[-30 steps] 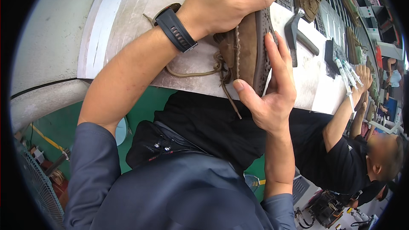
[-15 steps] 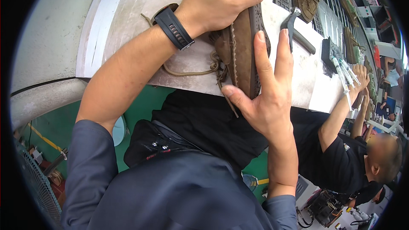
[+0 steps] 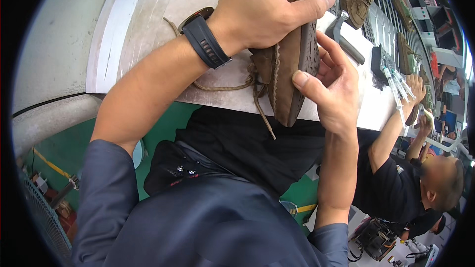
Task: The person attaches outsoles to shoe uppers by pressing them together by hand and securing the edges using a hammer.
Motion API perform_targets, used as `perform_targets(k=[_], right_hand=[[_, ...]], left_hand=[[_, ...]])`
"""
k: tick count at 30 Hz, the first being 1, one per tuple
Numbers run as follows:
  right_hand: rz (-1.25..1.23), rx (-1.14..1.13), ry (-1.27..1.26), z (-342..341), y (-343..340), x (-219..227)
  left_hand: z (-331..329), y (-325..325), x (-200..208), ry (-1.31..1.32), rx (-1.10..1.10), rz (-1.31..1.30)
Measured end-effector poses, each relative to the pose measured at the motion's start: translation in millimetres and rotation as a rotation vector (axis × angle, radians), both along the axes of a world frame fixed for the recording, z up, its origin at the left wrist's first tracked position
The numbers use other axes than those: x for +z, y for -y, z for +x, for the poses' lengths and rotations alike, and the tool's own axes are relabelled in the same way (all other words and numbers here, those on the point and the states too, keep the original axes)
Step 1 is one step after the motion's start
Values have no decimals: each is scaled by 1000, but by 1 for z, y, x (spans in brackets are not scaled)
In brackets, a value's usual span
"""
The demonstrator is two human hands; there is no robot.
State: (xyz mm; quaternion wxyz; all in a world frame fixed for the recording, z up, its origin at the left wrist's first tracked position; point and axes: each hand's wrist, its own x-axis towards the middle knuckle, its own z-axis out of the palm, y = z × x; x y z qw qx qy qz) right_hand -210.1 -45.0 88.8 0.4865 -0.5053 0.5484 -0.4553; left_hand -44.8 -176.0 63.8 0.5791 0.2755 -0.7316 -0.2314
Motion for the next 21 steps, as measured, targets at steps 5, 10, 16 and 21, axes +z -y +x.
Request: perform_targets(k=[5, 10, 16, 21], right_hand=[[-41, -30, 18, -3, 22, 21], [-497, -62, -354, 9, 32, 51], [-880, -254, -714, 32, 6, 43], [-978, -301, -704, 44, 0, 43]], left_hand=[[0, -6, 14, -52, -95, -65], [16, 18, 46, -128, -163, -470], [45, -15, 67, 90, -78, -550], [52, -28, 63, 72, -67, -558]])
